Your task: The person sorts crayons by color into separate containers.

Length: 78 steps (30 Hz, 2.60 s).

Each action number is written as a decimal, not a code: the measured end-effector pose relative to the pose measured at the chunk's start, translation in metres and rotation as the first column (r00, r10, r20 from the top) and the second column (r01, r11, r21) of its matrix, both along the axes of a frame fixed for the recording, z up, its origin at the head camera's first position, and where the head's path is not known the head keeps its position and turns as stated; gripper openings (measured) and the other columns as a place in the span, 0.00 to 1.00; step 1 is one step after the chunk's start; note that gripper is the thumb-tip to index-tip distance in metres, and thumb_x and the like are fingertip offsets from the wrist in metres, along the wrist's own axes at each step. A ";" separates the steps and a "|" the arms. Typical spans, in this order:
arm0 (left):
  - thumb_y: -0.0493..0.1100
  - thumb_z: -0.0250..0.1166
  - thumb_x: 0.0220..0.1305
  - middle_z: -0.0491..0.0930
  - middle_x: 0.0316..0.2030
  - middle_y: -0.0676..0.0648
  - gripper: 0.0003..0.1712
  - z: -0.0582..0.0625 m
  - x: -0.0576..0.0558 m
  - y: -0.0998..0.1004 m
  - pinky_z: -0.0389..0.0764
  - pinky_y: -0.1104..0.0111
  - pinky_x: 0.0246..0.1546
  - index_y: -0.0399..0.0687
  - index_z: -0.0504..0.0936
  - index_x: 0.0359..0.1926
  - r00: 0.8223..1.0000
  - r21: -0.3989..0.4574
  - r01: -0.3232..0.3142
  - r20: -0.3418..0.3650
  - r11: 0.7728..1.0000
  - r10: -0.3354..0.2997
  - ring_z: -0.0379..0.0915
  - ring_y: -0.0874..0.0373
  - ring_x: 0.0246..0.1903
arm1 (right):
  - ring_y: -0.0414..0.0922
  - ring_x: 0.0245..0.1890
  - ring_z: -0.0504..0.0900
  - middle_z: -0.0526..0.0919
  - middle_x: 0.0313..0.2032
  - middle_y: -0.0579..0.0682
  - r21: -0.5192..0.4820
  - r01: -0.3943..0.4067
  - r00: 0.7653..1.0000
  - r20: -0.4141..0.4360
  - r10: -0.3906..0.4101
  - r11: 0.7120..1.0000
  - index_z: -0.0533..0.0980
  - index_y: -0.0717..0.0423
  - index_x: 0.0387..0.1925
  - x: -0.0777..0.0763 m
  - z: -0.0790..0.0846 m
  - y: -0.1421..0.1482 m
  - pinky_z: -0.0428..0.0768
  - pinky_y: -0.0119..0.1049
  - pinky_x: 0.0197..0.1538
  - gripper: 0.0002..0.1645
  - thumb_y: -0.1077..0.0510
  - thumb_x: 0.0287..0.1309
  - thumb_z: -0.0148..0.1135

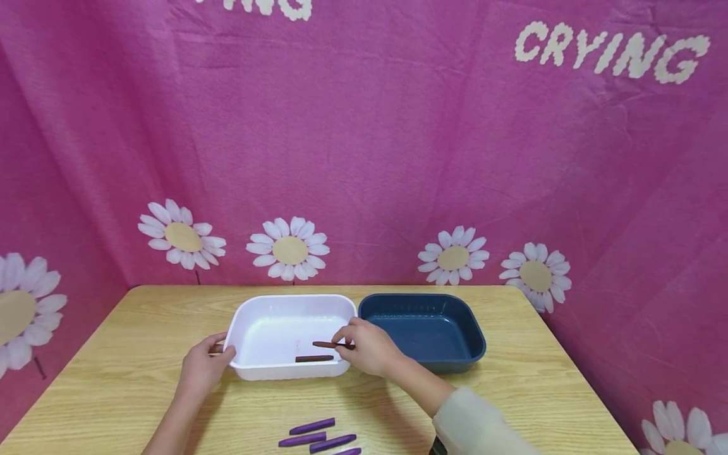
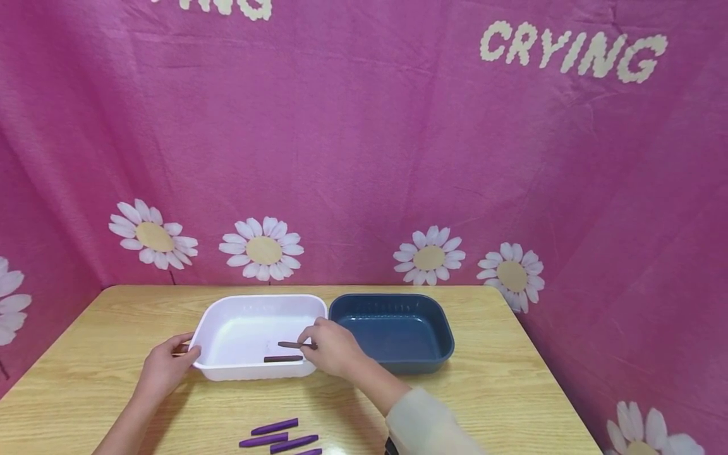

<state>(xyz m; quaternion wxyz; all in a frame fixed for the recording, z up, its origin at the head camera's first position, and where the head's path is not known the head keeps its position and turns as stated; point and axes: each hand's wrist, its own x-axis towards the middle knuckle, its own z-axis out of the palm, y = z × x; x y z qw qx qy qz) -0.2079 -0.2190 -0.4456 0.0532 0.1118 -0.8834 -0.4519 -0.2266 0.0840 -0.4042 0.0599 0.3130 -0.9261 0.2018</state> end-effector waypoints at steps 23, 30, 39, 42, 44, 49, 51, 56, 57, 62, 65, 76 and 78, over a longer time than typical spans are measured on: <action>0.41 0.56 0.59 0.77 0.42 0.30 0.28 0.001 0.002 -0.001 0.73 0.74 0.27 0.27 0.70 0.57 1.000 0.008 0.012 -0.006 1.000 -0.012 0.77 0.43 0.39 | 0.32 0.23 0.68 0.74 0.26 0.42 0.036 0.001 1.000 0.021 -0.002 0.999 0.83 0.48 0.37 -0.005 -0.002 -0.029 0.65 0.22 0.26 0.08 0.55 0.54 0.63; 0.41 0.57 0.59 0.77 0.43 0.30 0.28 0.001 0.002 -0.001 0.73 0.74 0.26 0.28 0.69 0.58 1.000 0.010 0.006 0.001 1.000 -0.006 0.77 0.42 0.41 | 0.32 0.25 0.70 0.75 0.27 0.42 0.062 0.029 0.998 0.048 -0.032 0.998 0.83 0.47 0.37 -0.009 -0.008 -0.033 0.66 0.23 0.27 0.08 0.54 0.55 0.63; 0.41 0.57 0.59 0.77 0.42 0.31 0.27 -0.001 0.001 -0.001 0.73 0.74 0.27 0.29 0.70 0.57 1.000 0.001 -0.002 0.008 1.000 0.002 0.76 0.43 0.41 | 0.32 0.24 0.68 0.74 0.26 0.41 0.079 0.055 0.995 0.081 -0.061 0.995 0.83 0.46 0.38 -0.013 -0.017 -0.034 0.66 0.24 0.27 0.08 0.54 0.55 0.63; 0.41 0.58 0.60 0.77 0.42 0.30 0.27 -0.001 0.001 -0.001 0.73 0.73 0.27 0.29 0.70 0.57 1.000 0.003 0.000 0.006 1.000 0.000 0.76 0.43 0.41 | 0.32 0.23 0.68 0.74 0.26 0.41 0.078 0.056 0.994 0.085 -0.063 0.995 0.83 0.47 0.38 -0.013 -0.018 -0.034 0.66 0.24 0.27 0.08 0.54 0.55 0.63; 0.41 0.57 0.60 0.77 0.42 0.30 0.27 -0.001 0.000 0.000 0.73 0.73 0.27 0.29 0.70 0.57 1.000 0.004 0.003 0.004 1.000 -0.003 0.76 0.42 0.41 | 0.32 0.23 0.68 0.74 0.26 0.41 0.082 0.061 0.994 0.081 -0.068 0.995 0.83 0.47 0.38 -0.013 -0.019 -0.034 0.66 0.24 0.27 0.08 0.54 0.55 0.63; 0.41 0.57 0.59 0.77 0.42 0.31 0.27 -0.001 0.000 -0.001 0.73 0.74 0.26 0.29 0.70 0.57 1.000 0.002 0.001 0.000 1.000 -0.001 0.77 0.43 0.40 | 0.32 0.23 0.68 0.74 0.26 0.42 0.095 0.060 0.996 0.067 -0.067 0.994 0.83 0.47 0.38 -0.015 -0.020 -0.034 0.66 0.24 0.27 0.09 0.54 0.56 0.62; 0.41 0.57 0.59 0.77 0.42 0.30 0.27 -0.001 0.000 -0.001 0.73 0.74 0.26 0.28 0.70 0.57 1.000 0.004 0.002 -0.003 1.000 -0.002 0.77 0.43 0.40 | 0.32 0.23 0.68 0.74 0.26 0.42 0.096 0.058 0.996 0.066 -0.064 0.994 0.83 0.47 0.38 -0.015 -0.020 -0.034 0.66 0.24 0.27 0.09 0.54 0.56 0.62; 0.41 0.57 0.59 0.77 0.42 0.30 0.27 -0.001 0.000 -0.001 0.73 0.73 0.27 0.28 0.70 0.57 1.000 0.006 0.004 0.003 1.000 -0.004 0.76 0.43 0.40 | 0.32 0.23 0.68 0.73 0.26 0.41 0.096 0.063 0.996 0.060 -0.069 0.993 0.83 0.47 0.38 -0.015 -0.020 -0.034 0.66 0.24 0.27 0.09 0.54 0.55 0.62; 0.41 0.57 0.59 0.77 0.42 0.30 0.27 -0.001 0.000 -0.001 0.73 0.73 0.27 0.28 0.70 0.57 1.000 0.004 0.004 0.006 1.000 -0.004 0.76 0.43 0.40 | 0.32 0.23 0.68 0.73 0.26 0.42 0.097 0.064 0.996 0.059 -0.070 0.993 0.83 0.47 0.38 -0.015 -0.020 -0.034 0.66 0.24 0.27 0.09 0.54 0.55 0.63; 0.41 0.57 0.59 0.77 0.42 0.31 0.27 -0.001 0.000 -0.001 0.73 0.73 0.27 0.29 0.70 0.57 1.000 -0.001 -0.001 0.007 1.000 0.001 0.76 0.43 0.41 | 0.33 0.24 0.68 0.74 0.26 0.42 0.101 0.067 0.995 0.065 -0.074 0.993 0.83 0.47 0.39 -0.016 -0.020 -0.035 0.67 0.24 0.28 0.09 0.54 0.56 0.62; 0.41 0.57 0.59 0.77 0.42 0.32 0.27 -0.001 0.000 0.000 0.72 0.73 0.27 0.29 0.71 0.57 1.000 -0.003 -0.006 0.006 1.000 0.006 0.77 0.44 0.41 | 0.33 0.24 0.69 0.74 0.26 0.43 0.106 0.070 0.994 0.075 -0.078 0.992 0.83 0.48 0.39 -0.017 -0.019 -0.036 0.67 0.24 0.28 0.09 0.54 0.56 0.62; 0.41 0.57 0.59 0.77 0.42 0.31 0.27 -0.001 0.000 0.000 0.73 0.74 0.27 0.29 0.70 0.57 1.000 0.006 0.000 0.002 1.000 0.000 0.76 0.43 0.41 | 0.34 0.24 0.68 0.75 0.26 0.43 0.111 0.082 0.993 0.079 -0.091 0.990 0.83 0.48 0.39 -0.021 -0.021 -0.039 0.67 0.25 0.28 0.09 0.55 0.56 0.61; 0.41 0.57 0.59 0.77 0.42 0.31 0.27 0.000 -0.001 0.000 0.73 0.74 0.27 0.29 0.70 0.57 1.000 0.008 -0.001 0.003 1.000 0.000 0.76 0.43 0.41 | 0.34 0.24 0.69 0.75 0.26 0.43 0.105 0.085 0.992 0.079 -0.094 0.991 0.83 0.48 0.39 -0.021 -0.021 -0.039 0.68 0.25 0.28 0.09 0.55 0.56 0.62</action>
